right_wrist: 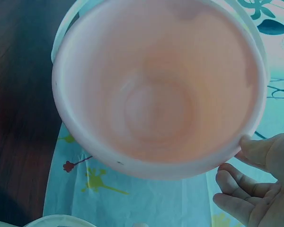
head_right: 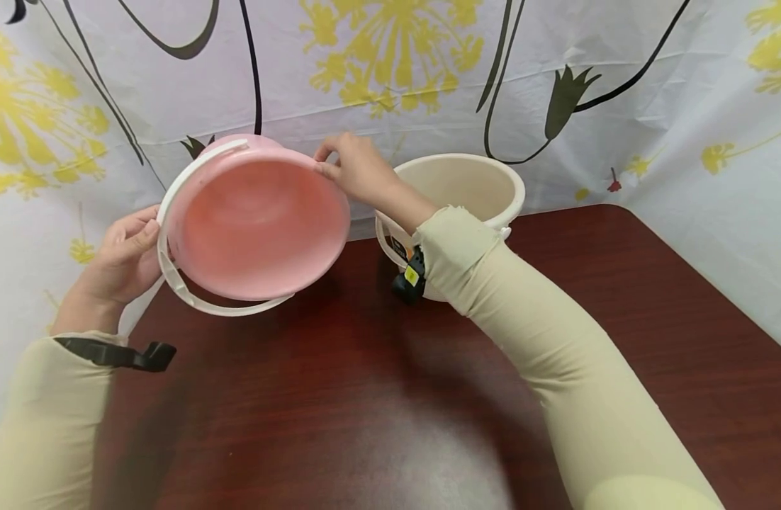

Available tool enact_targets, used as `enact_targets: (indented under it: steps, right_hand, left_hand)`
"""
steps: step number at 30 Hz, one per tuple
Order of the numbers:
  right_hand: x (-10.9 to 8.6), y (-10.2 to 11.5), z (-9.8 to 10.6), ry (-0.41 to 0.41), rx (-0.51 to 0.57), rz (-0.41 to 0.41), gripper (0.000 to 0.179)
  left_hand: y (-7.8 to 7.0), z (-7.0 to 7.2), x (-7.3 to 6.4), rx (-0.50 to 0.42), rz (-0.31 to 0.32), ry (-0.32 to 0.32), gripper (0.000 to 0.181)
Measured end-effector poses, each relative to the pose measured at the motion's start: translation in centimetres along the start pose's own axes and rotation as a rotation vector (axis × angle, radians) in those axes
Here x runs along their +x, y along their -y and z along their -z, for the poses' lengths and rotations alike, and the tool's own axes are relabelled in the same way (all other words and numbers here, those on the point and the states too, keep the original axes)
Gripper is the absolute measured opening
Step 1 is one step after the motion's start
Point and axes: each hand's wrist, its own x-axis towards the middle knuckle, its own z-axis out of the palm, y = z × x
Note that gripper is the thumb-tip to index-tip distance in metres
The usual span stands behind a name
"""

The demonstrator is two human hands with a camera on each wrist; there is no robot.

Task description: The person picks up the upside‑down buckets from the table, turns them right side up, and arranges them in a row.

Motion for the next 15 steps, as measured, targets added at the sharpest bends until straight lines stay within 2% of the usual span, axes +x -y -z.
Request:
enact_targets:
  steps: [3, 8, 11, 15]
  right_hand:
    - [0.2, -0.2, 0.3, -0.001, 0.013, 0.005, 0.024]
    - [0.2, -0.9, 0.4, -0.027, 0.074, 0.018, 0.026]
    - [0.0, -1.2, 0.4, -0.039, 0.088, 0.018, 0.03]
    - [-0.2, -1.4, 0.2, -0.043, 0.069, 0.016, 0.036]
  left_hand:
    - [0.0, 0.2, 0.0, -0.08, -0.024, 0.011, 0.025]
    - [0.2, 0.3, 0.0, -0.359, -0.071, 0.046, 0.029]
    - [0.2, 0.1, 0.0, -0.453, -0.073, -0.002, 0.034]
    - [0.4, -0.2, 0.1, -0.531, -0.068, -0.099, 0.037]
